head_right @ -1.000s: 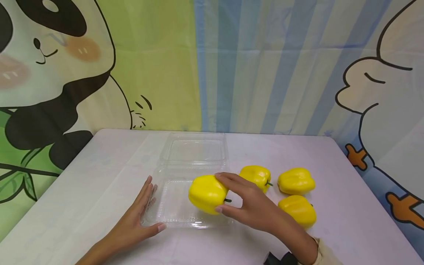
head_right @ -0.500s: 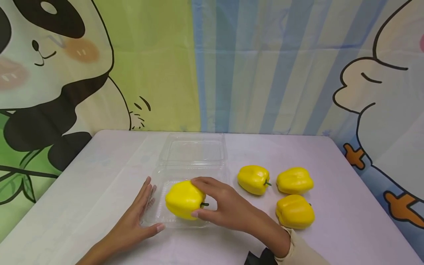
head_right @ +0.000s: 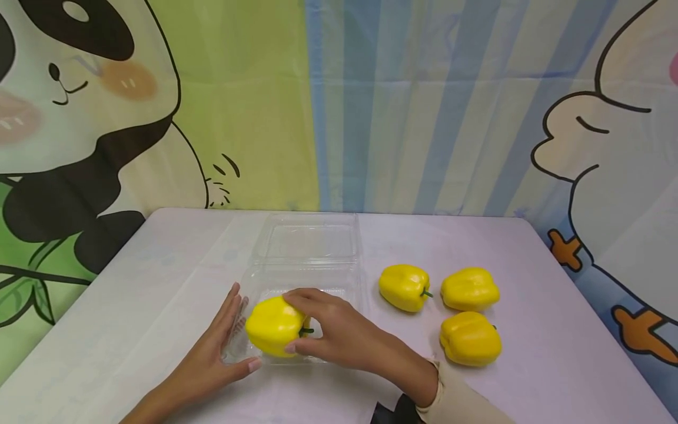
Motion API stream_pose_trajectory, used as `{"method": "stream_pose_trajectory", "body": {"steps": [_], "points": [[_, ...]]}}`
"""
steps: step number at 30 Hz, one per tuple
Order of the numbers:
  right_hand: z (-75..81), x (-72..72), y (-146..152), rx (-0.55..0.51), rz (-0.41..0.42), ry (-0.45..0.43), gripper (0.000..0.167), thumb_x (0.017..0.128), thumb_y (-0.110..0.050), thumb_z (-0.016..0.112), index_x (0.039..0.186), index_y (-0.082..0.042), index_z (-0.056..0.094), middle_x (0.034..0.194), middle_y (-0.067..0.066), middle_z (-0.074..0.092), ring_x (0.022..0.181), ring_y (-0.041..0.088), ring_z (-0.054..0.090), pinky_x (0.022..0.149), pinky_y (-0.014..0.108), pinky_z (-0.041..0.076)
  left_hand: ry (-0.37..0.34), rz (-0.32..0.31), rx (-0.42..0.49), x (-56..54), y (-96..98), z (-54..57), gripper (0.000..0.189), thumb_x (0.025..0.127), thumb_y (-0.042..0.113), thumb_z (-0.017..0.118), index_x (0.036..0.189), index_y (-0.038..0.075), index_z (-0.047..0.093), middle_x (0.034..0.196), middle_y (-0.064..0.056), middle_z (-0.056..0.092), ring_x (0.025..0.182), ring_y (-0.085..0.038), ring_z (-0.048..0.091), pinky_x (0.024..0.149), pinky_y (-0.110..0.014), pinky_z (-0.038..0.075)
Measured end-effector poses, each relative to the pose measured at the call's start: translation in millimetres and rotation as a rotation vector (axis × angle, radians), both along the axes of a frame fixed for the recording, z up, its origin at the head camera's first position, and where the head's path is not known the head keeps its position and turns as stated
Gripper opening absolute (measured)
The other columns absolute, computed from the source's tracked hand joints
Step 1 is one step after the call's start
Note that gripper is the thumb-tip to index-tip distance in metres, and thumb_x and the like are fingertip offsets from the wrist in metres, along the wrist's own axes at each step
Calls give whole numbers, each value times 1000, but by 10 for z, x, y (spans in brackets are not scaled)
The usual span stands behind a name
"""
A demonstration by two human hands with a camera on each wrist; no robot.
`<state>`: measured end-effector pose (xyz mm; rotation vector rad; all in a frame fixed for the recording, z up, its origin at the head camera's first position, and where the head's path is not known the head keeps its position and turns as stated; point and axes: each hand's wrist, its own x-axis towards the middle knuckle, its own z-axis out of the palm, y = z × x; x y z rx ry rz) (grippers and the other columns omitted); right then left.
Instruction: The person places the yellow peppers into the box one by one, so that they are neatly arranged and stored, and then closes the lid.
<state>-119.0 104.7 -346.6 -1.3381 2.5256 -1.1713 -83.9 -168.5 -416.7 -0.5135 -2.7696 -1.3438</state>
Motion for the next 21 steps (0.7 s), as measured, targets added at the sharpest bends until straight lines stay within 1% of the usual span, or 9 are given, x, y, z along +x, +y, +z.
{"method": "stream_pose_trajectory", "body": {"steps": [4,8,11,14,18,21], "points": [[10,-14,-49,42,-16,-31,68,88,-37,72,145,-11,46,145,-2,45,128,14,47,102,31,43,15,-2,-7,3,-3,-7,117,74,51,81,156,6,10,162,10,-10,145,-26,18,107,-51,23],[16,-30,-99,81,-19,-65,67,87,-31,74,146,-12,46,145,-2,45,128,12,46,102,29,43,19,-9,6,9,-8,-12,117,75,49,81,156,6,9,162,10,-10,144,-23,20,106,-46,23],[11,-48,-147,102,-12,-74,68,87,-26,75,146,-12,45,146,-1,44,129,13,46,102,28,42,32,-17,7,16,-8,-14,115,76,47,81,156,5,10,162,8,-9,144,-24,21,106,-47,23],[-7,-67,-194,118,-6,-76,68,86,-24,76,145,-12,45,145,-1,45,129,13,46,103,28,41,39,-16,1,20,-4,-9,115,76,48,80,156,4,10,162,8,-9,144,-25,21,106,-49,22],[-47,-94,-248,139,7,-80,67,87,-25,76,145,-12,46,145,-1,45,128,12,46,104,29,41,27,-22,20,20,-3,-1,114,76,47,80,156,3,11,162,8,-9,144,-24,20,105,-47,22],[-73,-111,-278,152,15,-90,66,87,-25,75,145,-13,46,145,-1,45,128,12,46,104,29,40,19,-31,31,20,0,2,114,77,47,80,155,2,10,162,7,-10,143,-27,20,105,-47,23]]}}
